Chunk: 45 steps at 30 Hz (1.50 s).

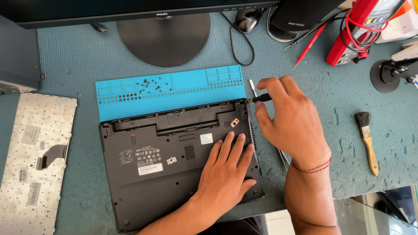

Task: The person uses a screwdriver to remove screws from the back of a laptop placed on a blue mat. They then lift the laptop's back cover off, revealing the internal components.

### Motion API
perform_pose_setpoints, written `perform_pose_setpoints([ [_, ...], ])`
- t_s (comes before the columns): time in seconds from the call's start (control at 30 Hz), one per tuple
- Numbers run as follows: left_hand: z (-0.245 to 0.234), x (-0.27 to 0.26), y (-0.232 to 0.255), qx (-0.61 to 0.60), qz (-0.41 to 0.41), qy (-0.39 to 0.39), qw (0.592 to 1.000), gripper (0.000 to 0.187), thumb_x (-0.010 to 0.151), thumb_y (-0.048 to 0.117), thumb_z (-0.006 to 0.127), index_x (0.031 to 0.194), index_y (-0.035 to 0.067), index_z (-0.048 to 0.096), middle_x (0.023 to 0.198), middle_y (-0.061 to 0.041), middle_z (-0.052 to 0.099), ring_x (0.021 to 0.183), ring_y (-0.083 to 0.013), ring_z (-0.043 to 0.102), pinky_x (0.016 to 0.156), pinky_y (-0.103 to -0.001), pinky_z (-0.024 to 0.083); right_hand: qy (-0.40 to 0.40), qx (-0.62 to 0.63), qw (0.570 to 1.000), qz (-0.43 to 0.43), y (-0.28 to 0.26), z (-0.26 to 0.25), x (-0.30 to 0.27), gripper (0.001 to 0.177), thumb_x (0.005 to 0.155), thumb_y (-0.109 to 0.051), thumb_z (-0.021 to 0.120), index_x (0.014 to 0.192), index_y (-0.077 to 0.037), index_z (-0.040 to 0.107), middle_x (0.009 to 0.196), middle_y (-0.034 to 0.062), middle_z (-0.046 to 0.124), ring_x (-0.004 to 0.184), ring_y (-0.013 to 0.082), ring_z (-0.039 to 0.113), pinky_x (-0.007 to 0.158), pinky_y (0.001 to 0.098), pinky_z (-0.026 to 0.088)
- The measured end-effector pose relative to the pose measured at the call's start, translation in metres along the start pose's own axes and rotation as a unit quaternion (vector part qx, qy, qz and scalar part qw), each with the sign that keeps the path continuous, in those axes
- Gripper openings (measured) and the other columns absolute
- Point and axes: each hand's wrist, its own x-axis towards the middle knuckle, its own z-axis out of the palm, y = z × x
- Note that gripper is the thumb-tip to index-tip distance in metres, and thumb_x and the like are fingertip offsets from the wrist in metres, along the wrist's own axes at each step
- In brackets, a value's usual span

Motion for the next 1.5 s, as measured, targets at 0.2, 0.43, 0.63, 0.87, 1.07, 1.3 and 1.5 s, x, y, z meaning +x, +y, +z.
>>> perform_pose_setpoints([
  [0.2,0.002,-0.001,0.0,0.004,0.001,-0.003,1.0,0.077,0.074,0.047,0.071,0.135,0.007,0.046,0.144,-0.019,0.039,0.136,-0.0387,0.032,0.107,-0.049,0.029,0.002,-0.008,0.999,0.04,0.001,0.002,-0.001,0.01,0.095,-0.012,0.05,0.104,-0.007,0.053,0.082,0.012,0.059,0.06,0.039,0.054,0.052,0.0486,0.041],
  [0.43,0.001,-0.001,0.0,0.012,0.002,0.0,1.0,0.077,0.074,0.048,0.071,0.135,0.007,0.047,0.144,-0.018,0.04,0.136,-0.0384,0.032,0.108,-0.049,0.029,0.019,-0.039,0.999,0.026,0.001,0.007,-0.002,0.016,0.095,-0.022,0.057,0.101,-0.008,0.056,0.091,0.0078,0.062,0.063,0.0384,0.057,0.048,0.0485,0.042],
  [0.63,0.001,-0.001,0.0,0.01,0.002,-0.002,1.0,0.077,0.074,0.047,0.071,0.135,0.007,0.046,0.144,-0.019,0.04,0.136,-0.0389,0.032,0.107,-0.049,0.029,0.013,-0.029,0.999,-0.001,0.001,0.008,0.0,0.021,0.086,-0.008,0.049,0.106,-0.005,0.053,0.1,0.0107,0.058,0.062,0.0404,0.055,0.048,0.0516,0.043],
  [0.87,0.001,-0.001,0.0,0.002,0.0,0.0,1.0,0.077,0.073,0.046,0.073,0.134,0.006,0.047,0.144,-0.018,0.04,0.135,-0.0387,0.033,0.107,-0.049,0.03,0.036,-0.083,0.994,0.057,0.003,0.015,0.0,0.015,0.099,-0.024,0.055,0.098,-0.009,0.05,0.077,0.0073,0.061,0.058,0.0398,0.055,0.044,0.049,0.039],
  [1.07,0.002,-0.001,0.0,0.009,0.003,0.001,1.0,0.076,0.075,0.047,0.07,0.135,0.006,0.047,0.144,-0.018,0.04,0.136,-0.0383,0.032,0.108,-0.049,0.029,0.015,-0.032,0.998,0.045,-0.005,0.011,-0.008,0.013,0.091,-0.01,0.051,0.103,-0.006,0.048,0.09,0.0115,0.059,0.056,0.0392,0.053,0.045,0.049,0.04],
  [1.3,0.003,-0.002,-0.001,0.015,0.004,0.002,1.0,0.076,0.075,0.047,0.069,0.136,0.007,0.046,0.144,-0.018,0.04,0.136,-0.0382,0.032,0.108,-0.049,0.028,0.049,-0.076,0.994,0.053,0.008,0.02,-0.009,0.015,0.1,-0.021,0.051,0.094,-0.008,0.05,0.072,0.0094,0.061,0.056,0.0394,0.053,0.046,0.0481,0.039],
  [1.5,0.006,-0.003,-0.001,0.021,0.004,0.003,1.0,0.078,0.075,0.048,0.069,0.136,0.006,0.045,0.145,-0.018,0.039,0.137,-0.0383,0.031,0.108,-0.049,0.028,0.05,-0.06,0.997,0.026,-0.006,0.011,-0.007,0.018,0.088,-0.016,0.055,0.103,-0.007,0.053,0.093,0.0084,0.059,0.068,0.0365,0.057,0.046,0.0485,0.042],
])
